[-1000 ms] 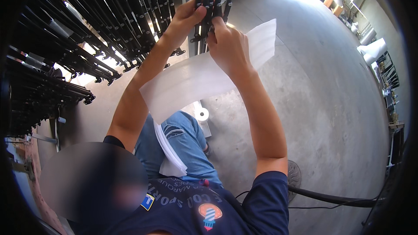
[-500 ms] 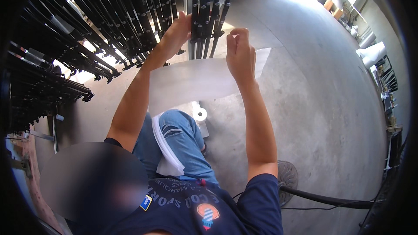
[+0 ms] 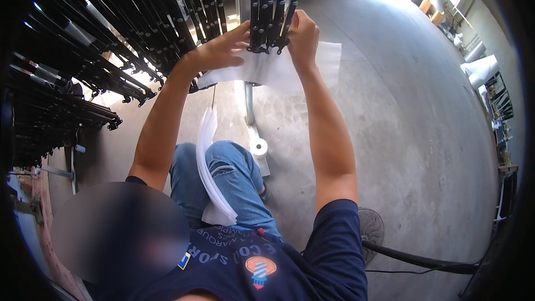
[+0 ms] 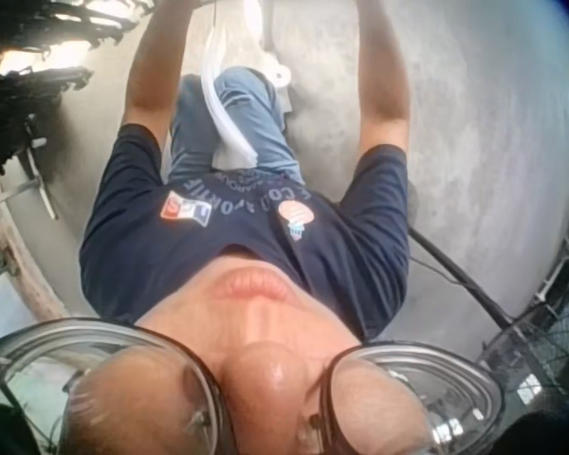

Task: The person sits on a stool and wraps several long black metal pieces together using a roll of plastic wrap.

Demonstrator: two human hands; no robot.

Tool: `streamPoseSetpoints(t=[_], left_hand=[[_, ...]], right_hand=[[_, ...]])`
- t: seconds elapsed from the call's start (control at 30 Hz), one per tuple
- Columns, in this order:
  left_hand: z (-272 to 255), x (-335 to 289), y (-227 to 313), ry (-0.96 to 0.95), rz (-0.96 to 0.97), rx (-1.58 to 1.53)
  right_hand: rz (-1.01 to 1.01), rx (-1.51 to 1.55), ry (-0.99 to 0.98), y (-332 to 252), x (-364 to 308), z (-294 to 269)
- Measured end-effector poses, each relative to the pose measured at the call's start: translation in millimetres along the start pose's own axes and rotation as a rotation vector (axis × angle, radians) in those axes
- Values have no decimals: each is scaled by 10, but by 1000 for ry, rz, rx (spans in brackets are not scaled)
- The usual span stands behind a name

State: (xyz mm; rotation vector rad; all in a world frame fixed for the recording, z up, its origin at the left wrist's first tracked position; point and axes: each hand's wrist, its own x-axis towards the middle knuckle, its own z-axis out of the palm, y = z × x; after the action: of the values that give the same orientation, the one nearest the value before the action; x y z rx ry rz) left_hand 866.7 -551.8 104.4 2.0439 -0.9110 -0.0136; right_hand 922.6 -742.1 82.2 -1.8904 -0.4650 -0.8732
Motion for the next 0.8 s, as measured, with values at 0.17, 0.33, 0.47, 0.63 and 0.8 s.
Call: streamPoseSetpoints(t=[0.17,0.33,0.47,0.63,0.8], left_hand=[[-12,117,-178,61,-76,-31],[8,185,-180,76,-81,14],[33,226,-128,52,35,73],[127,271,-54,149,13,260],[202,326,-99,264,217,165]], right_hand=[[269,683,-334,78,-19,-87],[26,447,-444,143,-242,-335],[51,234,-557,245,-276,-422],[13,257,-587,323,-148,-431],[-77,186,-603,336,-95,-416]])
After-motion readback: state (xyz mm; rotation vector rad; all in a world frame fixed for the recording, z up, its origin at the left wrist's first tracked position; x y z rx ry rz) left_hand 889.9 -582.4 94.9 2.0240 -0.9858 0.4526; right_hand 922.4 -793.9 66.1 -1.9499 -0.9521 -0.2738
